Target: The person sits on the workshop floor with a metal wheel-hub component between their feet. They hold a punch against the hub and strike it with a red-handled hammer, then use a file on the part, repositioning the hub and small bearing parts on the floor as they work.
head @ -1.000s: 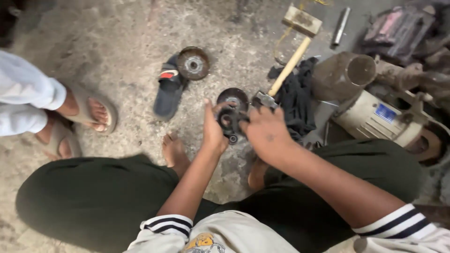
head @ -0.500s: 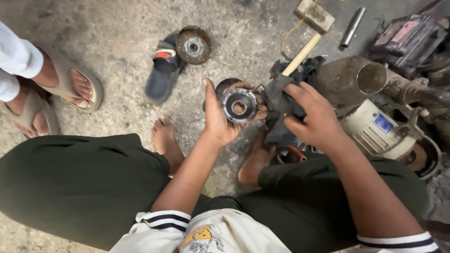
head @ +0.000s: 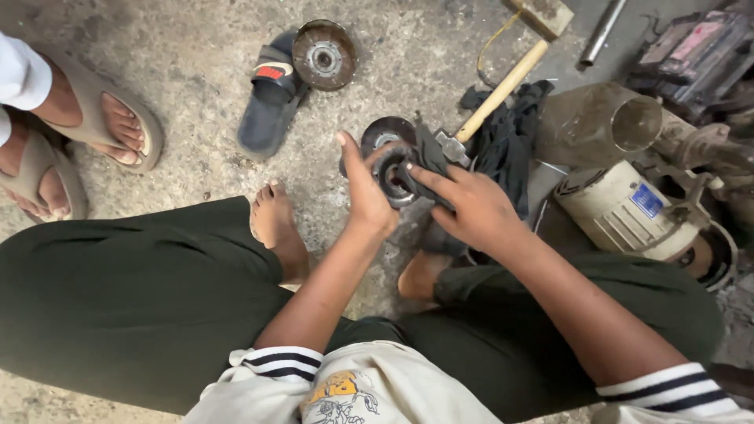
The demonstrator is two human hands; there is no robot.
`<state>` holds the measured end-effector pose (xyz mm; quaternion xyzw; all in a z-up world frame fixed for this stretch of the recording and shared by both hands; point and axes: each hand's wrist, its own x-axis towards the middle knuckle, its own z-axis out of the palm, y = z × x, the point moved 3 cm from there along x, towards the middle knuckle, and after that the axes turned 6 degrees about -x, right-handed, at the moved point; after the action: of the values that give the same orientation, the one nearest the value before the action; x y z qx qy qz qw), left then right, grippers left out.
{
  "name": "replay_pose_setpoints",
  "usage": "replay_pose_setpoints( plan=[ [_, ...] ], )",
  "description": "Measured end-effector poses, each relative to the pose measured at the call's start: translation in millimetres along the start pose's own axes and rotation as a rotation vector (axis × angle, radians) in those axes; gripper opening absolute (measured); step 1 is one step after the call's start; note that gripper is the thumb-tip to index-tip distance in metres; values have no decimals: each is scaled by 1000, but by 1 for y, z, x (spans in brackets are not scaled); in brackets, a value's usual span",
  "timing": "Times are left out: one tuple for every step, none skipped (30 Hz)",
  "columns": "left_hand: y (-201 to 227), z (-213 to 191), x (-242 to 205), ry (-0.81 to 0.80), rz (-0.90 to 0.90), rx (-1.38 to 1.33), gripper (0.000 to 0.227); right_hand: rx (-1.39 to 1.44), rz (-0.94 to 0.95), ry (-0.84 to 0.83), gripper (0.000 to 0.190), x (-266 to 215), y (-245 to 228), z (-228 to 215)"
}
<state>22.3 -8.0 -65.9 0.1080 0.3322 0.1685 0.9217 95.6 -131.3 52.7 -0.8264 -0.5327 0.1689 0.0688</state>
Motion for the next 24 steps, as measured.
replay_pose_setpoints(
  plan=[
    [1,0,0,-12,23,-11,97,80,43,-31,74,0,-1,1],
    [5,-2,-3,-4,19,-7,97,88,45,-36,74,-1,-2,7],
    [10,-1,-6,-45,80,24,101,216,22,-73,76,-1,-3,15],
    [13,1,-8,-92,135,51,104,338,4,-110,78,-3,-3,20],
    [16,4,-6,-90,126,51,104,341,12,-114,78,1,2,22],
    [19,7,-8,-144,198,69,104,528,-91,-136,77,1,3,26],
    [23,8,-9,-199,269,88,104,716,-193,-154,76,1,4,29],
    [27,12,-13,-185,254,91,104,730,-179,-164,76,3,8,27],
    [34,18,-17,-218,330,100,101,823,-165,-244,72,4,10,26],
    [43,28,-17,-269,411,106,98,904,-155,-312,68,10,16,21],
    [51,34,-16,-272,401,106,98,906,-144,-309,68,11,17,6],
    [60,40,-18,-277,454,98,94,889,-18,-237,60,12,23,-10],
    [69,46,-19,-283,507,91,91,868,109,-166,52,13,28,-26],
    [66,42,-13,-284,510,88,91,865,107,-166,52,8,37,-30],
    [64,38,-6,-255,497,111,90,603,75,139,47,4,49,-43],
    [64,32,0,-223,488,138,89,340,29,432,43,-2,56,-55],
    [62,28,3,-220,494,141,89,344,23,433,43,-10,75,-57],
    [58,23,5,-194,457,198,89,113,67,505,41,-20,94,-60],
    [53,18,8,-168,419,255,90,-117,106,572,41,-30,114,-63],
    [55,18,9,-172,409,261,90,-116,118,573,41,-49,151,-67],
    [57,18,10,-161,390,263,89,-41,174,580,41,-64,186,-66],
    [56,18,10,-149,364,261,88,31,234,582,41,-81,212,-60],
    [54,14,11,-151,348,263,88,102,294,584,41,-114,268,-30],
    [53,12,14,-140,361,232,86,169,334,586,42,-136,323,-10]
  ],
)
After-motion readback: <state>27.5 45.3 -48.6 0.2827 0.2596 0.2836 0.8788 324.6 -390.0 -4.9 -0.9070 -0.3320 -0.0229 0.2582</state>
